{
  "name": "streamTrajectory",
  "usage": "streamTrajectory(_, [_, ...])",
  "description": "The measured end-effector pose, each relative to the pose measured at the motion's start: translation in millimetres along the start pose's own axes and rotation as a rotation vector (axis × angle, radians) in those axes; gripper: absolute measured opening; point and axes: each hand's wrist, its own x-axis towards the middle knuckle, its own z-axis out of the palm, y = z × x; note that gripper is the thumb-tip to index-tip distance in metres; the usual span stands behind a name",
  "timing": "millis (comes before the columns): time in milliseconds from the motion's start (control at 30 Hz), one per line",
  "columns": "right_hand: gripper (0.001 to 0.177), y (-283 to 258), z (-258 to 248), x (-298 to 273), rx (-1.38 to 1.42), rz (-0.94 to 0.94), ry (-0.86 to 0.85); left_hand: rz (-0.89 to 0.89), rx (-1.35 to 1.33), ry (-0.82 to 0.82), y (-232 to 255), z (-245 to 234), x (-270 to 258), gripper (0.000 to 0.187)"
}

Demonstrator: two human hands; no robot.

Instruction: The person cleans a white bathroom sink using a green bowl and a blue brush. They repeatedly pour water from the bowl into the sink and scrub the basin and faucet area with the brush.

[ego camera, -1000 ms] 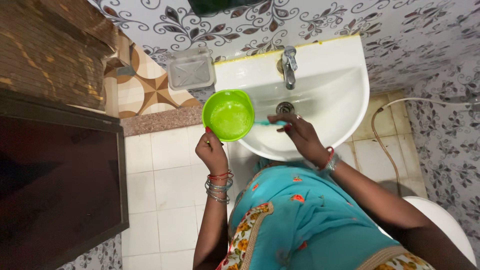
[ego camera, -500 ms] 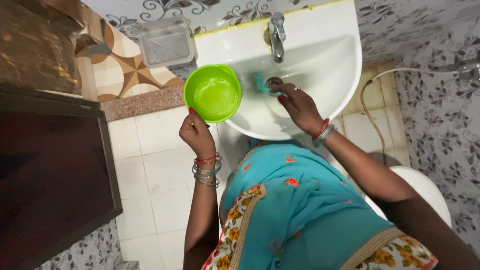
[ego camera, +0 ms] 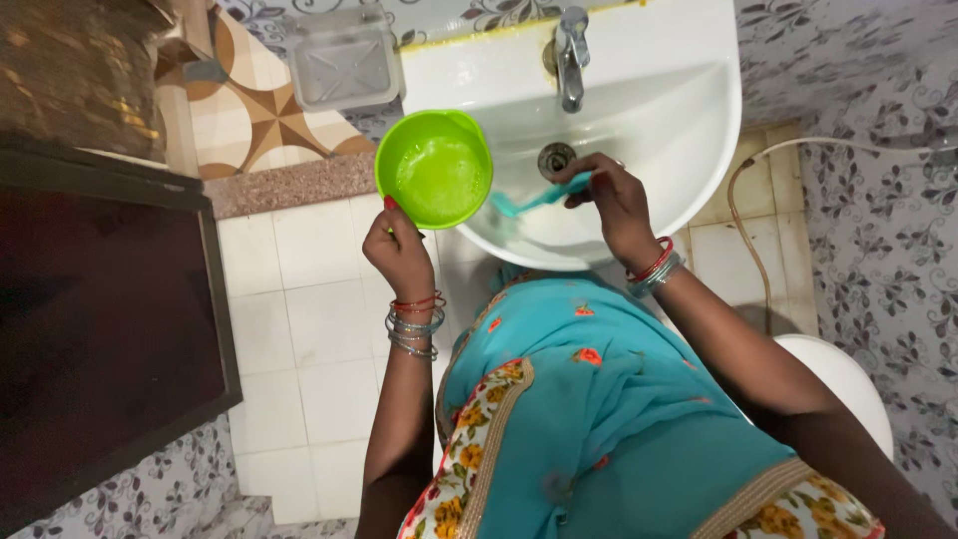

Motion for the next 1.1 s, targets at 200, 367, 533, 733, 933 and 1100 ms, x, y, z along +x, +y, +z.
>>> streamTrajectory(200, [0.025, -19, 14, -4, -0.855, -0.168, -0.081, -0.016, 0.021, -0.001, 2, 0, -2, 0.044])
streamTrajectory(367, [0.019, -35, 16, -15, -0.451, -0.185, -0.159, -0.007, 0.004, 0.013, 0, 1, -2, 0.041])
streamTrajectory(533, [0.022, -33, 27, -5, -0.755, -0.385, -0.126, -0.011, 0.037, 0.008, 1, 2, -1, 0.044])
streamTrajectory(733, [0.020, -28, 17, -15, -0.481, -0.249, -0.227, 0.020, 0.018, -0.012, -1, 0, -1, 0.036])
streamTrajectory(933, [0.029, -3, 24, 5, -0.855, -0.390, -0.430, -0.025, 0.096, 0.024, 6, 4, -1, 0.039])
streamTrajectory(1100, [0.020, -22, 21, -19, -0.640, -0.461, -0.467, -0.052, 0.044, 0.026, 7, 2, -1, 0.040])
